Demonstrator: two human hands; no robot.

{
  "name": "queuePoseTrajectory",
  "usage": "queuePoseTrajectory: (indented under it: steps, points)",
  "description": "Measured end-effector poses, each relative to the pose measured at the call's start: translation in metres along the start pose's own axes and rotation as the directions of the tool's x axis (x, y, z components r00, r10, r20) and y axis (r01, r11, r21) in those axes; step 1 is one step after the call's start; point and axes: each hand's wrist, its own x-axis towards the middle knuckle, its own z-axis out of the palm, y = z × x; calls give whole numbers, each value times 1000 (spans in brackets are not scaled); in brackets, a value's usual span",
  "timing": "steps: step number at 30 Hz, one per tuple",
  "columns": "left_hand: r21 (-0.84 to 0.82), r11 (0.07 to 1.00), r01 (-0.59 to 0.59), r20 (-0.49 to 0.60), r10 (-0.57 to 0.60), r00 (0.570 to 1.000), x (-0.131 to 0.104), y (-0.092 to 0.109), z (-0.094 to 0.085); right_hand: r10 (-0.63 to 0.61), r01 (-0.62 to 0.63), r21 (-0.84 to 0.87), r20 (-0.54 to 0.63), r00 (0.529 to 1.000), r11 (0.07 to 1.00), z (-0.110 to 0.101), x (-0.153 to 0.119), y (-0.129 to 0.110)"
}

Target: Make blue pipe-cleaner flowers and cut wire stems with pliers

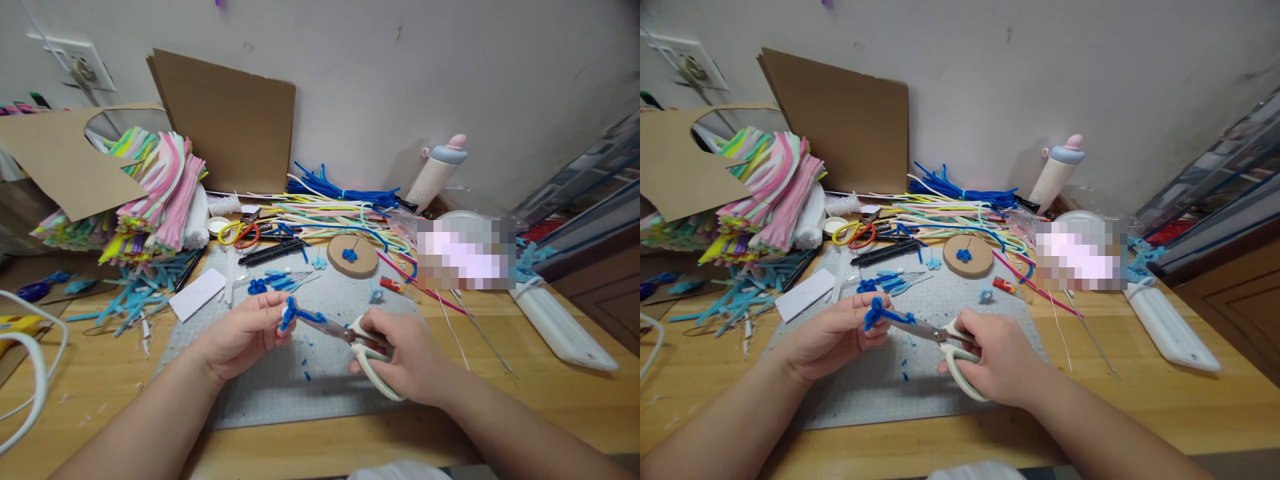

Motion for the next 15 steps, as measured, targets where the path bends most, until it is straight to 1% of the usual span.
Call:
queuePoseTrajectory:
  steps: [6, 11, 15]
  points:
    - [22, 1000, 9, -9, -9, 1000, 1, -1, 1, -21, 21, -8, -9, 1000, 1000, 0, -1, 0]
    - [5, 1000, 5, 4, -5, 1000, 0, -1, 0, 7, -7, 4, 22, 1000, 1000, -1, -2, -1]
    - [-6, 1000, 1, 10, -1, 1000, 0, 0, 0, 5, -5, 4, 22, 1000, 1000, 0, -2, 0]
